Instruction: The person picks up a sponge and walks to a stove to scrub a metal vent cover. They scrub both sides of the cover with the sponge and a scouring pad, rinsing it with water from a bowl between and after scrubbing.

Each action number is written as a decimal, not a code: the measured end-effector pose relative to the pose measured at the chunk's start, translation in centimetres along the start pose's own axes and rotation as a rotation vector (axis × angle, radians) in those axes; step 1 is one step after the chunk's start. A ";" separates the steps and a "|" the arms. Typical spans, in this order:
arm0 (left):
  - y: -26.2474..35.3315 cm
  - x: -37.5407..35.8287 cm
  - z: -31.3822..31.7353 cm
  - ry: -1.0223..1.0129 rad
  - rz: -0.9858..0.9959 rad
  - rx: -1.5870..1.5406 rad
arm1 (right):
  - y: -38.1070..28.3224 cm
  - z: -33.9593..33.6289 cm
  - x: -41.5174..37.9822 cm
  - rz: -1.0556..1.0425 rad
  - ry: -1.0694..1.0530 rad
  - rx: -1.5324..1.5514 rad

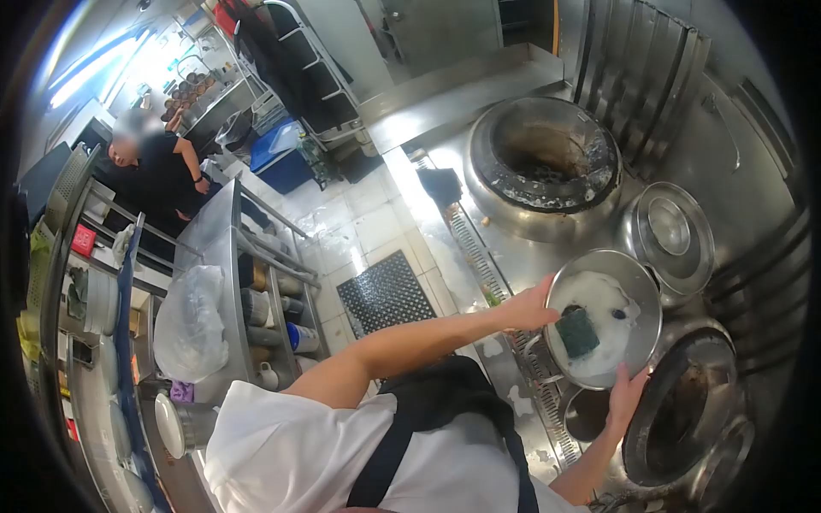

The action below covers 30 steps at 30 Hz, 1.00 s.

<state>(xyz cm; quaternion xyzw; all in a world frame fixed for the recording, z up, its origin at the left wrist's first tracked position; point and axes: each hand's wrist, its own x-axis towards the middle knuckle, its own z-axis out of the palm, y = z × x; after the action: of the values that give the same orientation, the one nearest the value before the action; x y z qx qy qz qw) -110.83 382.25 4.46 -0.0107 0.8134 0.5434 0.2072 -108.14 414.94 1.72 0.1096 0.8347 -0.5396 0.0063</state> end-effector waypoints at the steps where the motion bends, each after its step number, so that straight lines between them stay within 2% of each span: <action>1: 0.5 -0.8 -1.2 -0.018 -0.053 0.027 | 0.8 0.2 -0.8 0.123 -0.005 0.115; 2: -0.9 -0.8 -2.2 0.002 -0.032 0.026 | 1.0 0.6 -1.1 0.232 -0.020 0.230; 4: -6.3 -1.2 -3.2 -0.132 0.280 0.141 | -2.9 4.5 -6.3 0.366 0.195 0.340; 5: -6.5 -3.6 -6.2 -0.171 0.289 0.091 | 0.8 5.1 -7.2 0.417 0.014 0.591; 6: -6.9 -6.9 -10.0 -0.217 0.296 0.047 | -0.3 6.0 -9.5 0.588 -0.224 0.866; 7: -8.2 -9.9 -13.3 -0.128 0.145 -0.070 | -6.2 7.5 -11.9 0.928 -0.246 0.989; 8: -10.2 -12.6 -16.2 -0.037 -0.004 -0.190 | -6.6 9.0 -12.0 0.897 -0.228 1.028; 9: -15.4 -14.3 -18.3 0.243 -0.031 -0.194 | -6.3 10.6 -12.3 0.870 -0.210 1.070; 10: -22.4 -15.8 -20.3 0.527 -0.125 -0.050 | -5.0 11.8 -11.1 0.649 -0.207 1.090; 11: -28.5 -18.1 -21.9 0.755 -0.259 -0.060 | -3.8 12.7 -10.2 0.436 -0.198 1.091; 12: -32.6 -21.5 -22.6 0.907 -0.334 -0.317 | -6.6 12.9 -10.2 0.649 -0.016 1.112; 13: -37.8 -25.0 -23.4 0.945 -0.452 -0.341 | -7.3 13.8 -9.8 0.725 0.173 1.085; 14: -41.1 -29.1 -24.0 0.868 -0.633 -0.415 | -6.1 13.9 -9.2 0.691 0.120 1.066; 15: -44.1 -32.9 -23.3 0.894 -0.698 -0.508 | -4.0 13.6 -8.4 0.658 0.062 1.050; 17: -50.2 -39.8 -22.1 0.867 -0.825 -0.547 | -1.4 13.8 -6.5 0.646 0.163 0.987; 19: -50.1 -45.2 -21.5 0.948 -1.018 -0.725 | -1.9 13.7 -5.8 0.776 0.104 0.921; 23: -54.3 -50.2 -25.3 0.960 -1.075 -0.826 | -3.5 15.4 -3.8 0.726 0.172 0.855; 25: -55.3 -50.5 -29.7 0.981 -0.903 -0.786 | -5.0 16.4 -4.3 0.725 0.194 0.862; 27: -54.5 -48.8 -35.6 1.018 -0.792 -0.618 | -7.7 18.6 -4.0 0.734 0.266 0.914; 29: -53.8 -45.3 -41.0 1.143 -0.677 -0.524 | -5.9 19.5 -2.5 0.759 0.212 0.977; 30: -53.7 -43.1 -43.6 1.131 -0.624 -0.446 | -6.3 20.5 -2.8 0.745 0.237 1.018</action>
<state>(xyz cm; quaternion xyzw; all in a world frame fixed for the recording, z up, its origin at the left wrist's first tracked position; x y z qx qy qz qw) -72.64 312.58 -13.64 -0.5695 0.6240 0.5237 -0.1098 -108.82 393.51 -0.85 0.4405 0.3752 -0.8142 0.0482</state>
